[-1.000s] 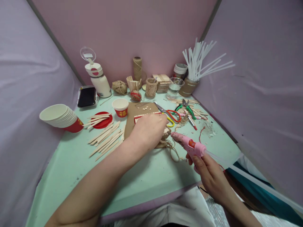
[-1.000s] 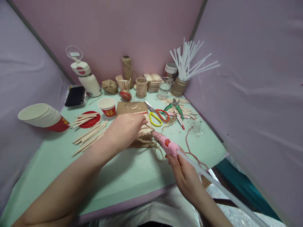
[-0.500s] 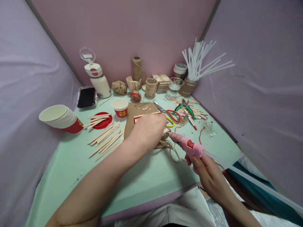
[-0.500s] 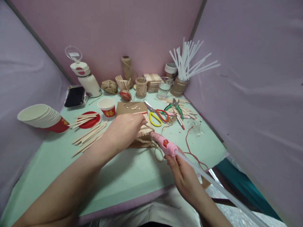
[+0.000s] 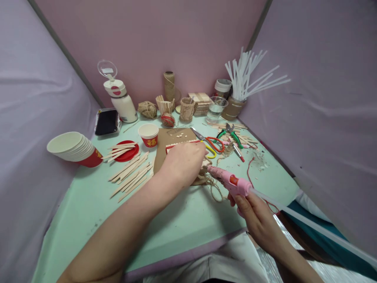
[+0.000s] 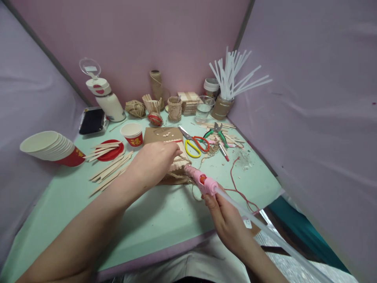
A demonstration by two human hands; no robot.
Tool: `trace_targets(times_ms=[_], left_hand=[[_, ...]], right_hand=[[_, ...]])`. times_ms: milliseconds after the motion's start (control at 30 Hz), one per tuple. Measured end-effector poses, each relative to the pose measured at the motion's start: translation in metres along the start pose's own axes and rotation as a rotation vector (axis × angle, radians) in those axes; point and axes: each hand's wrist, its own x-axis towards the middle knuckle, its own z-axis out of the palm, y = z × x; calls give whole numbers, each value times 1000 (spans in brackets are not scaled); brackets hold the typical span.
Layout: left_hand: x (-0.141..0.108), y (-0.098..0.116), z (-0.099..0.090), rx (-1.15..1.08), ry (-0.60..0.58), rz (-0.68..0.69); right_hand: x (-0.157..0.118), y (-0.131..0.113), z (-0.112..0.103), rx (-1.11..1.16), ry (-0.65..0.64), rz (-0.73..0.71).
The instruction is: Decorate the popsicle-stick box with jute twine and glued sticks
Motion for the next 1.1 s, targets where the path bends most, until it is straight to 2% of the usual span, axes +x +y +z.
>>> trace_targets(times_ms=[133,267,400,500,600,633,700,800,967,1100], left_hand=[[0,0,-1,6,-3,-5],[0,1,-1,11,10,-7],[0,0,1,12,7,-28],[-3,-1,3,4,-14,-62],[-8,-1,2,-11,-27,-104],[-10,-1,2,-17,-33,-120],[-14,-1,2,-41,-45,-160],[-20,0,4,-115,-42,-214],[-28,2,11,-365,16,-293],[-31,4,15,-581,4,-375]], right_hand=[[-1,1,-1,85,-36,81],[-5,6,-9,223,-39,64],[-5,26,-31,249,130,23],[4,52,-54,85,283,37],[20,80,-76,-256,375,29],[25,89,-81,-382,389,2],[34,105,-88,-618,328,-52],[39,123,-89,-867,322,-101],[37,139,-82,-968,247,-142],[35,124,-86,-972,283,-126]])
